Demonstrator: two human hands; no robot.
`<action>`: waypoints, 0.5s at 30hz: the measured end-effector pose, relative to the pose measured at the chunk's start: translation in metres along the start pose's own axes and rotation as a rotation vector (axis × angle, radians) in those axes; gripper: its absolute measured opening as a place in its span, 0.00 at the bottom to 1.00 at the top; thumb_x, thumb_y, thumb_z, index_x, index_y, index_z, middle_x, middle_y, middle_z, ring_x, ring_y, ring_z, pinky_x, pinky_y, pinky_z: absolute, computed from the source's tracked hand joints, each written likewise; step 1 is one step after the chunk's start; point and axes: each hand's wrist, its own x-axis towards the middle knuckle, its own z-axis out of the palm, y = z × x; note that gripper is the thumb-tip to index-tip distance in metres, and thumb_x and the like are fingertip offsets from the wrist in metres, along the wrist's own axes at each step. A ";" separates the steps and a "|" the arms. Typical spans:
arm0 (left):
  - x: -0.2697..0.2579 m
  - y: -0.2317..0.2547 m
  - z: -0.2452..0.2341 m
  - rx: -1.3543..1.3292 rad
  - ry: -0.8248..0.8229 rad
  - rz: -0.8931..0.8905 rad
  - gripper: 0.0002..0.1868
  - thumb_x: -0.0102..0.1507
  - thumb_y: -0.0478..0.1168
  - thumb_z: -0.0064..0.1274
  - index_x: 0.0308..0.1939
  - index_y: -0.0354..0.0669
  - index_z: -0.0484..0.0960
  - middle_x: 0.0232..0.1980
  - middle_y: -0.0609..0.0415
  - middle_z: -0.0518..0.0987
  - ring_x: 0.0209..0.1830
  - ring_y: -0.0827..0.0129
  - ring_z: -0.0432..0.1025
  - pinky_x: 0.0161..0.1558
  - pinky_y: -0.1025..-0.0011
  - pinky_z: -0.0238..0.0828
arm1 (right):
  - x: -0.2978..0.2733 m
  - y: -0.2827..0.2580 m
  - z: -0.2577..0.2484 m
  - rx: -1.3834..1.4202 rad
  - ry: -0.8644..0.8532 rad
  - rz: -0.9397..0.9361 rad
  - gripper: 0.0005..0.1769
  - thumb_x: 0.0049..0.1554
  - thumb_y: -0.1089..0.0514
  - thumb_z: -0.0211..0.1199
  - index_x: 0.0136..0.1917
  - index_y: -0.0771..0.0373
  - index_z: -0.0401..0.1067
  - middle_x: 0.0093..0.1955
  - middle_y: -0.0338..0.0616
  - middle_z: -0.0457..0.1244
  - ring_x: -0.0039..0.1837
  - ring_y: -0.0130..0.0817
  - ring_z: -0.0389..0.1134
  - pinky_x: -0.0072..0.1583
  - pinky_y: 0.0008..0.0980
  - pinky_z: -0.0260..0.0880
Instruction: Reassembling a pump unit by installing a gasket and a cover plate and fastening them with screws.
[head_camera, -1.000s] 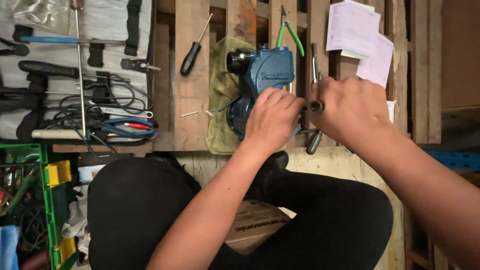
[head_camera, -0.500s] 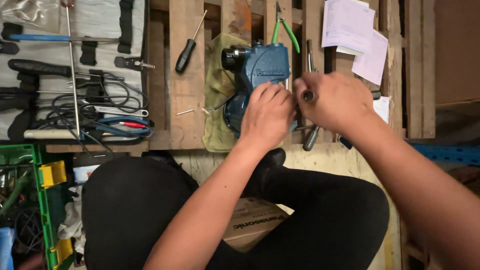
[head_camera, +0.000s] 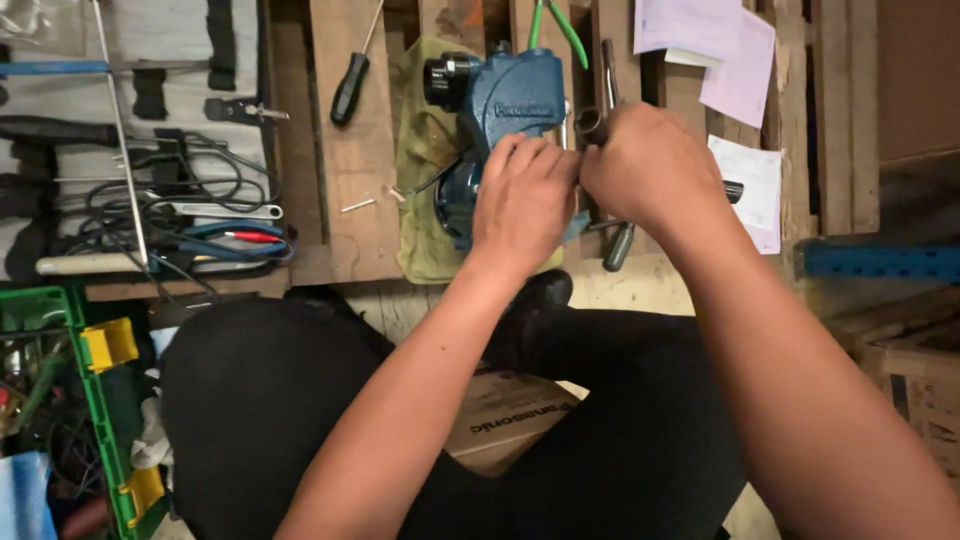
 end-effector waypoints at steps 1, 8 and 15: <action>0.002 -0.002 -0.003 0.003 0.014 -0.002 0.06 0.61 0.45 0.55 0.37 0.52 0.75 0.35 0.60 0.75 0.50 0.68 0.71 0.68 0.63 0.60 | 0.002 0.000 0.000 0.013 0.003 -0.014 0.20 0.57 0.49 0.59 0.52 0.67 0.79 0.41 0.62 0.69 0.48 0.71 0.72 0.45 0.67 0.71; 0.006 -0.011 -0.063 -0.272 -0.256 -0.193 0.51 0.53 0.59 0.76 0.72 0.50 0.64 0.74 0.42 0.59 0.81 0.44 0.48 0.80 0.38 0.43 | -0.034 -0.039 -0.076 -0.213 -0.394 0.079 0.23 0.64 0.51 0.60 0.72 0.52 0.67 0.58 0.50 0.70 0.51 0.46 0.74 0.58 0.47 0.76; -0.023 -0.026 -0.055 -0.270 -0.098 -0.397 0.74 0.50 0.72 0.73 0.82 0.46 0.40 0.79 0.42 0.47 0.85 0.43 0.43 0.81 0.38 0.46 | 0.013 -0.002 -0.039 -0.379 0.022 -0.729 0.15 0.63 0.50 0.61 0.62 0.49 0.78 0.54 0.37 0.72 0.52 0.46 0.70 0.52 0.49 0.67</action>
